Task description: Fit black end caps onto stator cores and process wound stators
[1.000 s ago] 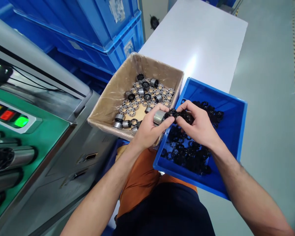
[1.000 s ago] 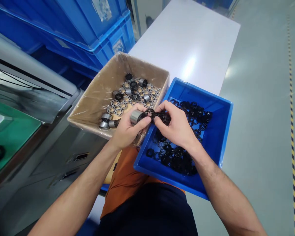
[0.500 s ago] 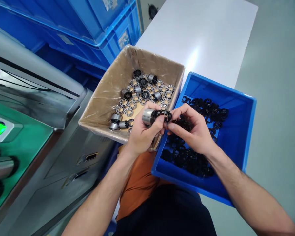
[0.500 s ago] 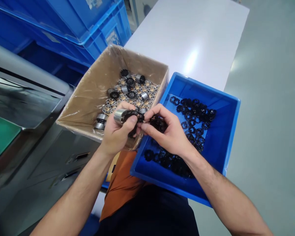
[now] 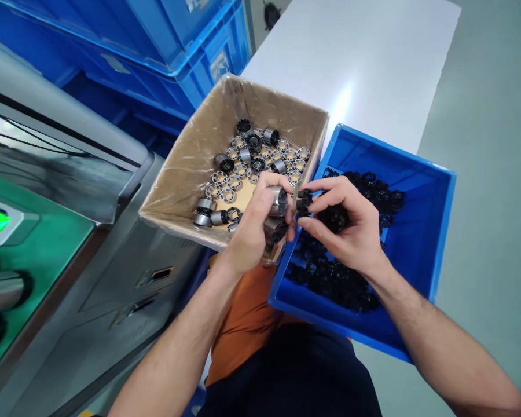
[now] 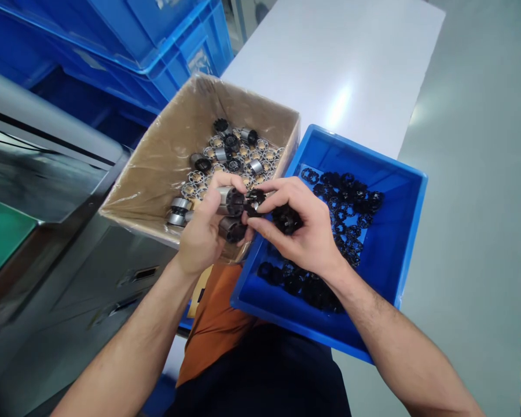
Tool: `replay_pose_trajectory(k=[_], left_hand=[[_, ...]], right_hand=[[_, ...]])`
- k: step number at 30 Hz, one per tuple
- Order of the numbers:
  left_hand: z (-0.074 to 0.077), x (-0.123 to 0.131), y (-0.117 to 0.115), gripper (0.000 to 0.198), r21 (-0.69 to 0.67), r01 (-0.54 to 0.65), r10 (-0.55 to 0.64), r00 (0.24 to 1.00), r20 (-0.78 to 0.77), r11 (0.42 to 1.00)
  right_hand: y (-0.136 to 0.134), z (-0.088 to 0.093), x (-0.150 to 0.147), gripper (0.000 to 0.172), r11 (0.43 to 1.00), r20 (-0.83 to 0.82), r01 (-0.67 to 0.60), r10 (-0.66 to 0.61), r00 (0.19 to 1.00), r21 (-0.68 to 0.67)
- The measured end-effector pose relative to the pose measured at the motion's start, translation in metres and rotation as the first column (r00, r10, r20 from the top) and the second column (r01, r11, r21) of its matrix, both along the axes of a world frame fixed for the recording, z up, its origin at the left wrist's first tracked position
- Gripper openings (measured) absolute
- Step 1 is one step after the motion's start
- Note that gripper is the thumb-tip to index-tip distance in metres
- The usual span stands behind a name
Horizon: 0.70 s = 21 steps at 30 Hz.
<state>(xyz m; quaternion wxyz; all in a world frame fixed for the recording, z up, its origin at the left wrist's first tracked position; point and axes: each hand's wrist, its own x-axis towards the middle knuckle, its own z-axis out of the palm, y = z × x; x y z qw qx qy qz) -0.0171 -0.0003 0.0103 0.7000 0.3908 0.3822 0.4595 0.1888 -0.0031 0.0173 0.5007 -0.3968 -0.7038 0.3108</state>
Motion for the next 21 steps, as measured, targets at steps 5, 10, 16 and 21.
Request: replay_pose_trajectory(k=[5, 10, 16, 21], left_hand=[[0.0013, 0.0007, -0.004, 0.068, -0.02, 0.034, -0.035, 0.999, -0.042, 0.999], [0.0007, -0.0023, -0.0056, 0.072, -0.009, 0.053, -0.053, 0.997, -0.063, 0.999], [-0.0002, -0.0037, -0.0062, 0.075, -0.037, 0.083, -0.085, 0.995, -0.047, 0.996], [0.0016, -0.0041, -0.0085, 0.073, -0.03, 0.089, -0.09, 0.996, -0.008, 0.996]], right_hand=[[-0.0031, -0.0087, -0.0069, 0.038, 0.999, 0.008, 0.012, -0.012, 1.0, -0.041], [-0.001, -0.0102, -0.0048, 0.032, 0.999, -0.008, -0.032, 0.032, 0.999, 0.038], [-0.0005, -0.007, -0.0012, 0.026, 0.999, 0.028, -0.039, 0.038, 0.999, 0.032], [-0.001, -0.0026, -0.0016, 0.03, 0.998, -0.02, -0.064, 0.064, 0.998, 0.009]])
